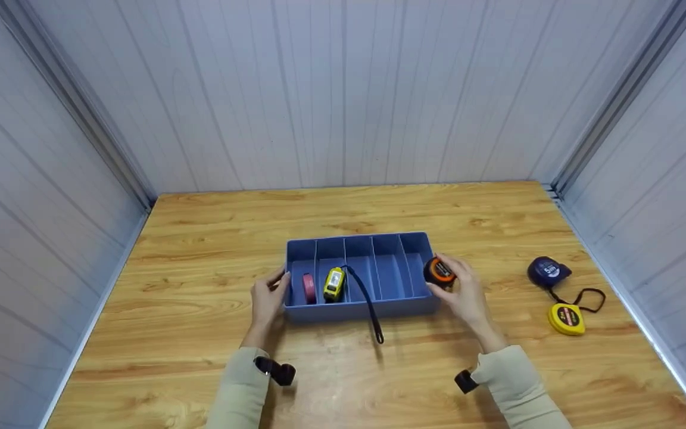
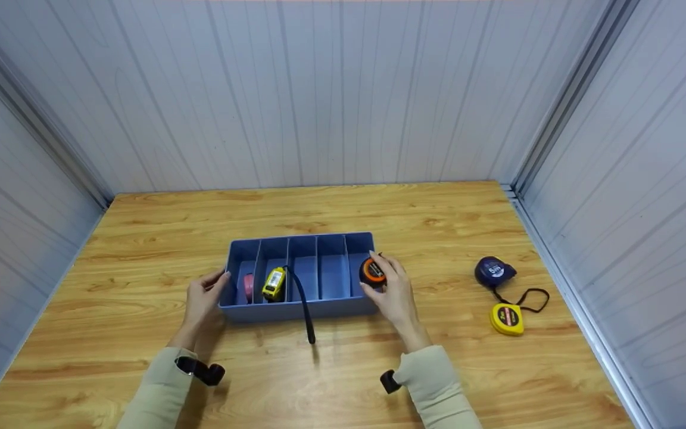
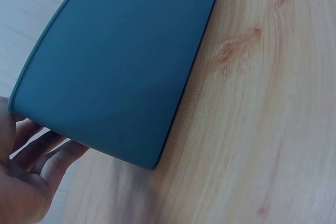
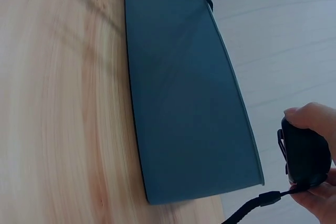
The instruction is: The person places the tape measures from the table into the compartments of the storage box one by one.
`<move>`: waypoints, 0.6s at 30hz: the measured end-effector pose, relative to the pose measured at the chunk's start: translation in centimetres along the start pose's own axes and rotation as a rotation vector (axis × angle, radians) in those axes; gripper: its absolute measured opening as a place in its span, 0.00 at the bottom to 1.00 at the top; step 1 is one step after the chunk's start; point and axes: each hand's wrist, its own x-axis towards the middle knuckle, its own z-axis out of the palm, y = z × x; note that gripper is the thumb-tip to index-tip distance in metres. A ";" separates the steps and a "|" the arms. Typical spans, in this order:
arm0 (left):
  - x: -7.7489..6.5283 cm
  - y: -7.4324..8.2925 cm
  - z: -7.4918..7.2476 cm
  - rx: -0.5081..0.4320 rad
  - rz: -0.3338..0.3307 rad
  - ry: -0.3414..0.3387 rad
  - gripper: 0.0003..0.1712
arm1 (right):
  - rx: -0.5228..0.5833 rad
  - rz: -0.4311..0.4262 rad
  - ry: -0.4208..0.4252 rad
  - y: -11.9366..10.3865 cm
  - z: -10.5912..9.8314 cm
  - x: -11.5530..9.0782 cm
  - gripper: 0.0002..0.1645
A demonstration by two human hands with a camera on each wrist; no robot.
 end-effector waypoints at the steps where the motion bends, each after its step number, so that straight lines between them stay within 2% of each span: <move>1: 0.0 0.0 0.0 -0.008 -0.009 -0.002 0.18 | -0.002 -0.005 0.000 -0.1 0.1 0.0 0.35; 18: 0.0 0.0 -0.1 0.010 0.019 0.005 0.19 | 0.041 0.022 -0.031 -1.6 1.8 0.3 0.35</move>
